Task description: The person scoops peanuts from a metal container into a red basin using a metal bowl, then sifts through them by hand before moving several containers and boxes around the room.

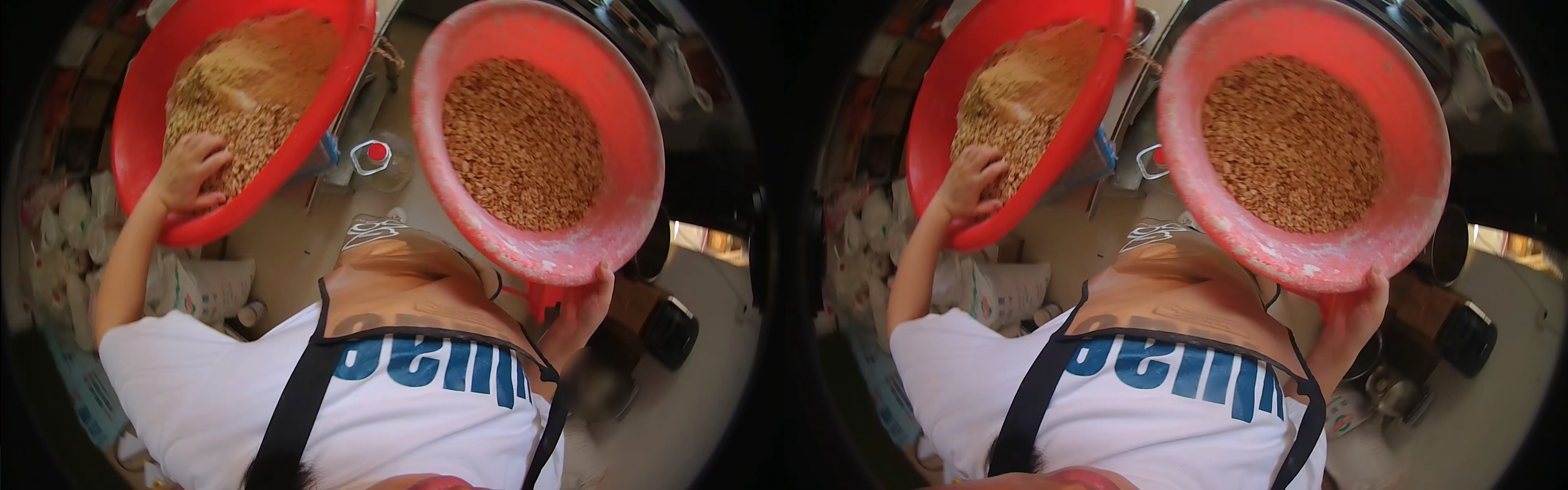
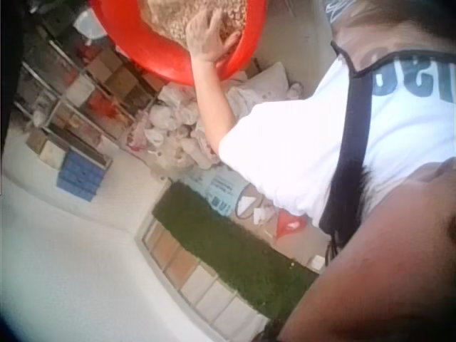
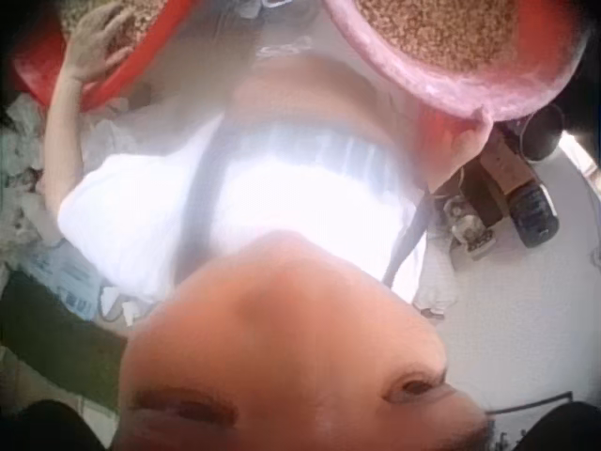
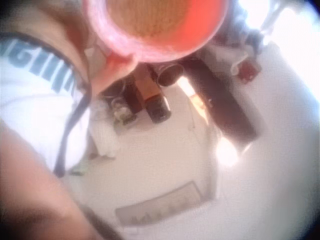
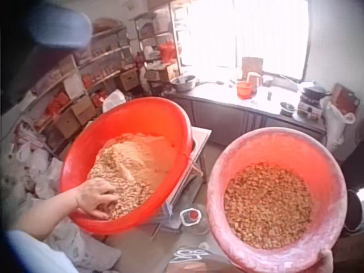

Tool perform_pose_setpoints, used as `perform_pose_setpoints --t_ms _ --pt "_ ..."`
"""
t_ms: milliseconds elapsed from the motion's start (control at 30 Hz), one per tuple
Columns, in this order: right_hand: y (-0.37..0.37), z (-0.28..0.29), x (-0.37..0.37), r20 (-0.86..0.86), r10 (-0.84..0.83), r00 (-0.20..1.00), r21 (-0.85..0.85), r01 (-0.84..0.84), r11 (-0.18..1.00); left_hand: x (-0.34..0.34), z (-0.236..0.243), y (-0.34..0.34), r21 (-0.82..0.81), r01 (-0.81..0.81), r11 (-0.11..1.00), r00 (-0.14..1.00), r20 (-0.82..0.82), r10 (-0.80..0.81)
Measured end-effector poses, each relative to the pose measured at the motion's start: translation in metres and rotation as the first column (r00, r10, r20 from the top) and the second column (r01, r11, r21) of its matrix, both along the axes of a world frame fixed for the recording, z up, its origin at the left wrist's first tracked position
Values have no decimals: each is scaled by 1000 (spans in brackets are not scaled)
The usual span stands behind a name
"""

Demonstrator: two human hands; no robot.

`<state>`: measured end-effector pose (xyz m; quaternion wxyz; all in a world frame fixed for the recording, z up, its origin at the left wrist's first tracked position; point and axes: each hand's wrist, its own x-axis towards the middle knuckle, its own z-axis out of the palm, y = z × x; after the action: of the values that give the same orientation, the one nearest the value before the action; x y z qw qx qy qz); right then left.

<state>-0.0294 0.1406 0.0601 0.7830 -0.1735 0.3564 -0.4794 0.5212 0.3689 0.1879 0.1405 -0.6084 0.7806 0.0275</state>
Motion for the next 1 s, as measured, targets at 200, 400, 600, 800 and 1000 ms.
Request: perform_pose_setpoints --t_ms 200,400,600,800,1000 --pt "-3 -12 7 -121 -110 987 28 114 993 29 -6 -21 -34 30 999 998 -56 -32" --pt "0 -1 7 -101 -137 985 107 148 983 47 2 -33 -142 -689 711 658 -533 531" --pt "-6 -10 9 -109 -143 984 74 152 986 49 49 -95 500 -824 265 -464 -865 188" --pt "-12 -33 0 -152 -94 984 -14 93 996 -72 69 -232 468 -268 842 -454 -832 318" --pt "-8 -23 11 -142 -86 986 -9 86 996 -225 -12 -333 403 33 914 840 -507 193"
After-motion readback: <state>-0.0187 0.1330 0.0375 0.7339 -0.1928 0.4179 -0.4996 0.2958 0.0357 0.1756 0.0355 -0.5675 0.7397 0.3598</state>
